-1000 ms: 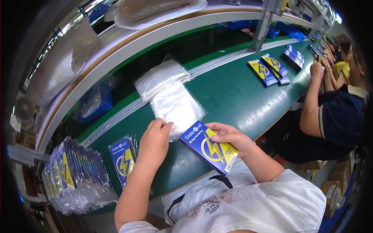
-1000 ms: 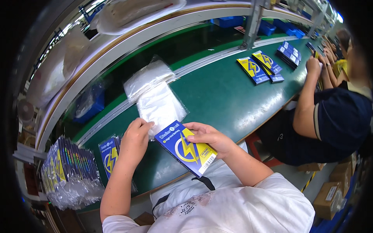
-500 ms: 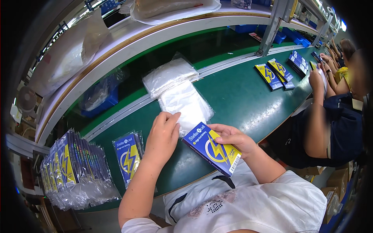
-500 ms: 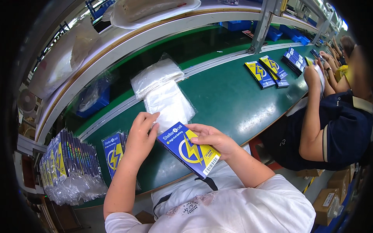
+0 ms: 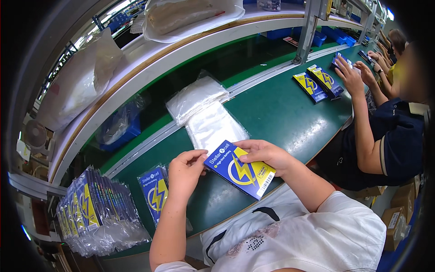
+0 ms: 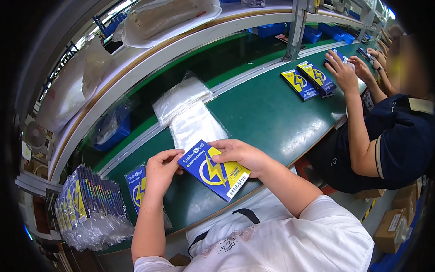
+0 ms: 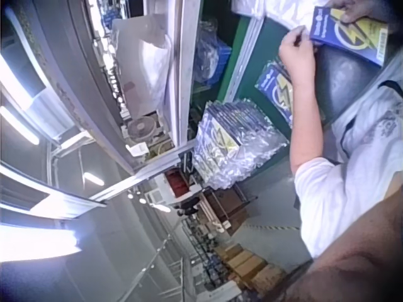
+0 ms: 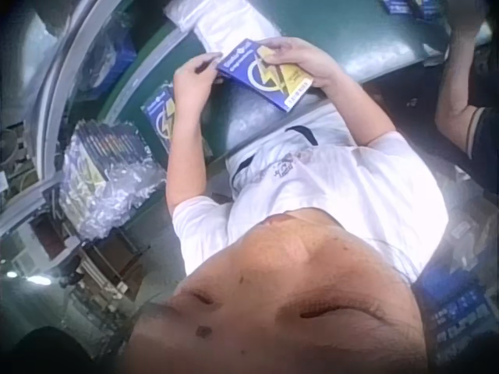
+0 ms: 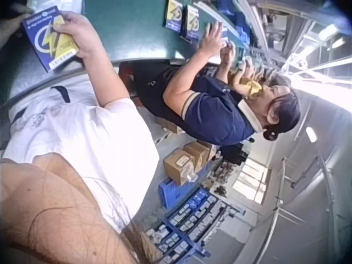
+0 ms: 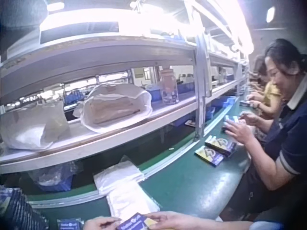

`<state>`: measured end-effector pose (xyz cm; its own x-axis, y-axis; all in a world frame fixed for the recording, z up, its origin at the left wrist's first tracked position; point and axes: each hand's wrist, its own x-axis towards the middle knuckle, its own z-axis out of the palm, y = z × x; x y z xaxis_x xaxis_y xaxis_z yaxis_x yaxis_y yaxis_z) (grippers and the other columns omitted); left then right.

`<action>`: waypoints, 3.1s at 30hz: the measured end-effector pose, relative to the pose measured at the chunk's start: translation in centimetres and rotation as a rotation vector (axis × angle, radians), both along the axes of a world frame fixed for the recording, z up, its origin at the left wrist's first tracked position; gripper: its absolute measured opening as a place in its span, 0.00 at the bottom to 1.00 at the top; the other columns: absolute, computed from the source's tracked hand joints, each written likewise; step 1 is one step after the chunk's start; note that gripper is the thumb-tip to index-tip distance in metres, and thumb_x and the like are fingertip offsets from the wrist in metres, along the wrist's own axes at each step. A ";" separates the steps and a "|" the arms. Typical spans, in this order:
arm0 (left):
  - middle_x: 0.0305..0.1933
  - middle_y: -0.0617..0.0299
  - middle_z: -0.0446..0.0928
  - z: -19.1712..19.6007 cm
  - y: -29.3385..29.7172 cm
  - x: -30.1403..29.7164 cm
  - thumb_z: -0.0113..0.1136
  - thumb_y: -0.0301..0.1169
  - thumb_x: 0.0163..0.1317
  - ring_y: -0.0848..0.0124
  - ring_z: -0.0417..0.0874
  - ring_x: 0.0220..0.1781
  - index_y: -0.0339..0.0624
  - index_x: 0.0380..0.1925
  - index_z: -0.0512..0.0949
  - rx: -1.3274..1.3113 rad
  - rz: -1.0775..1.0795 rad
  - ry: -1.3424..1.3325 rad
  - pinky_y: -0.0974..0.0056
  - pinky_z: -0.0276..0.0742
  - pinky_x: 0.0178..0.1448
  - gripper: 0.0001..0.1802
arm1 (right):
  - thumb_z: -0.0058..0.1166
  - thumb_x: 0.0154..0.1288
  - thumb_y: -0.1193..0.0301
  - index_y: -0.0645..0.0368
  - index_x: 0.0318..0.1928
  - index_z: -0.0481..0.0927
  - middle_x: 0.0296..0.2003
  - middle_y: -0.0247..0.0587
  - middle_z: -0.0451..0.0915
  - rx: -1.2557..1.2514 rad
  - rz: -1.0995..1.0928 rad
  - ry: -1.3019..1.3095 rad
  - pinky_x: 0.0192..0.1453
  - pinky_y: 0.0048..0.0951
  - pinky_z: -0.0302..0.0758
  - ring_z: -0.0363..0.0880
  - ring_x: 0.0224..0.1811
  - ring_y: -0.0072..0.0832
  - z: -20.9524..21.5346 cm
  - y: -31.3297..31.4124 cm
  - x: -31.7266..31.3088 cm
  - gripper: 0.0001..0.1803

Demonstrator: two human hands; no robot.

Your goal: The person repeatedly picks up small blue and yellow boxes from a stack on a green workbench, places them into clear plastic bags, and then stacks the packaged items on the table. The process is continuous and repetitive, involving handling the boxes and bags by hand.

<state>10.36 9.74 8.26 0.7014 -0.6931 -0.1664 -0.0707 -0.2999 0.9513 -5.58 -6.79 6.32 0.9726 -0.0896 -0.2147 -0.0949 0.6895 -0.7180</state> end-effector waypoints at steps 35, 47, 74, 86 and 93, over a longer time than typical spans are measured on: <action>0.58 0.41 0.71 1.5 0.9 -9.6 0.34 0.54 0.72 0.52 0.74 0.61 0.29 0.61 0.63 -0.404 -0.441 0.779 0.47 0.69 0.64 0.36 | 0.43 0.57 0.89 0.66 0.46 0.78 0.31 0.46 0.79 -1.210 -0.991 -0.695 0.34 0.28 0.73 0.78 0.31 0.31 4.3 3.4 -4.2 0.18; 0.62 0.47 0.65 3.6 4.9 -5.1 0.53 0.33 0.58 0.61 0.76 0.53 0.38 0.68 0.57 -0.407 0.226 -0.215 0.60 0.81 0.44 0.37 | 0.59 0.58 0.68 0.60 0.54 0.75 0.46 0.47 0.77 -1.600 -0.617 -0.508 0.52 0.38 0.73 0.76 0.47 0.44 1.6 -0.8 -3.1 0.23; 0.70 0.47 0.58 2.9 4.3 -7.1 0.59 0.26 0.58 0.49 0.56 0.72 0.37 0.56 0.71 0.125 -0.075 -0.858 0.48 0.52 0.72 0.24 | 0.57 0.56 0.66 0.63 0.41 0.78 0.34 0.54 0.81 -1.756 -0.306 0.598 0.44 0.41 0.75 0.81 0.37 0.47 3.7 -6.4 -8.9 0.15; 0.38 0.60 0.79 -1.5 -1.0 -2.2 0.58 0.19 0.52 0.61 0.77 0.46 0.41 0.34 0.83 0.200 -0.214 -1.151 0.56 0.68 0.54 0.11 | 0.70 0.43 0.58 0.58 0.62 0.66 0.53 0.51 0.71 -1.758 -0.088 0.421 0.64 0.41 0.64 0.69 0.60 0.46 2.9 -6.6 -5.9 0.45; 0.38 0.53 0.75 -1.3 -1.7 -3.0 0.56 0.18 0.57 0.60 0.77 0.41 0.34 0.40 0.80 -0.006 -0.137 -0.991 0.63 0.72 0.45 0.11 | 0.59 0.63 0.56 0.63 0.56 0.70 0.40 0.37 0.76 -0.225 -0.278 -0.186 0.48 0.26 0.75 0.77 0.43 0.23 -0.8 -3.1 -5.6 0.29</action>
<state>7.37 8.06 6.95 0.4363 -0.7771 0.4536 -0.8660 -0.2258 0.4461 -11.21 -9.90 5.49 0.9249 -0.3798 0.0177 0.2192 0.4946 -0.8410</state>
